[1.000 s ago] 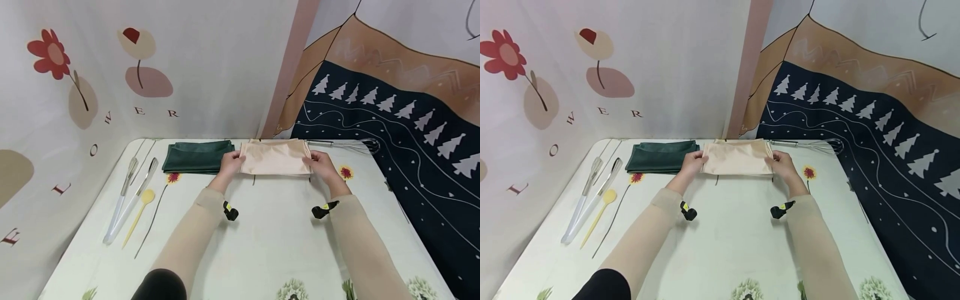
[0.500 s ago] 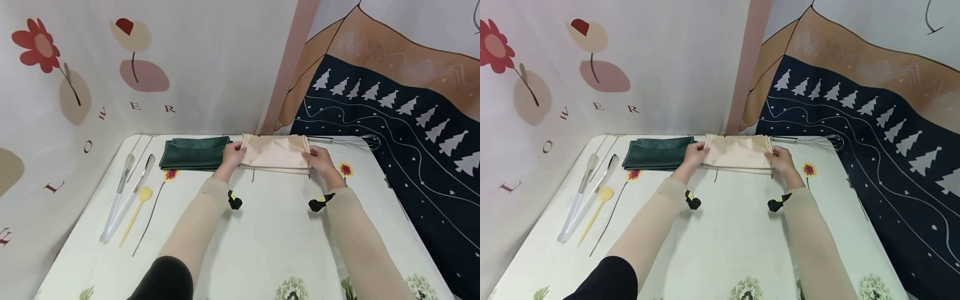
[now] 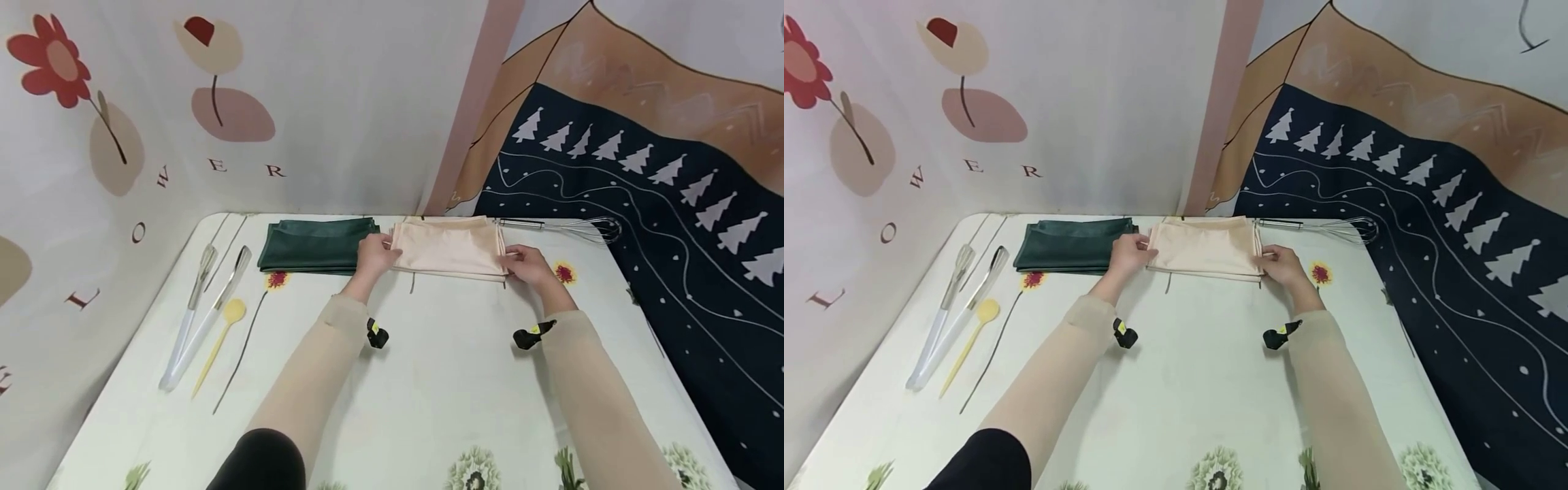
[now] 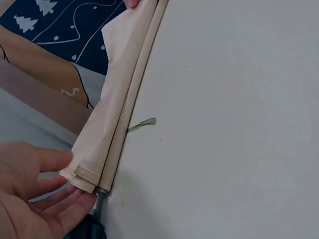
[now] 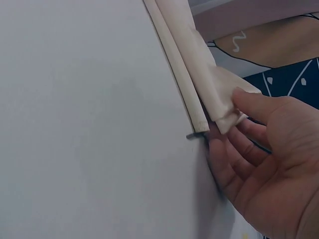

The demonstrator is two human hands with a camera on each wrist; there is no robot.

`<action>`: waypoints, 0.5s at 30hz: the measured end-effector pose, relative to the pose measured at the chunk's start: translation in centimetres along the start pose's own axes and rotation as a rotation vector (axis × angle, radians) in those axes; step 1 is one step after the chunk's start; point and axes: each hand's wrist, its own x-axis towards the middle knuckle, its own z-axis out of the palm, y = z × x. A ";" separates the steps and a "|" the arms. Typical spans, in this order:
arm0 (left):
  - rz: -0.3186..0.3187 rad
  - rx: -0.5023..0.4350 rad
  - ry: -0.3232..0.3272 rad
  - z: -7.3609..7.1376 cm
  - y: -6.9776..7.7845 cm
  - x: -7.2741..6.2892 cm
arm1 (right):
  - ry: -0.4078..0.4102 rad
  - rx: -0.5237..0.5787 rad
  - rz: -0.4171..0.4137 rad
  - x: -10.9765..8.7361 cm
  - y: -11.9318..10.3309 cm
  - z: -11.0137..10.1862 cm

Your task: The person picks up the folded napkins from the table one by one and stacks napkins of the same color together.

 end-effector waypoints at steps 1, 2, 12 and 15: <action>0.004 0.018 -0.009 0.0 0.0 -0.2 | -0.017 -0.003 -0.006 -0.1 0.2 -0.1; 0.010 0.027 -0.012 -0.1 -0.1 -0.4 | -0.028 -0.008 -0.016 -0.2 0.4 -0.2; 0.095 0.026 0.031 0.5 -0.6 -1.2 | -0.019 -0.010 -0.037 -0.5 1.2 -0.4; 0.100 0.024 0.043 0.7 -0.9 -1.4 | -0.014 -0.006 -0.033 -0.6 1.7 -0.4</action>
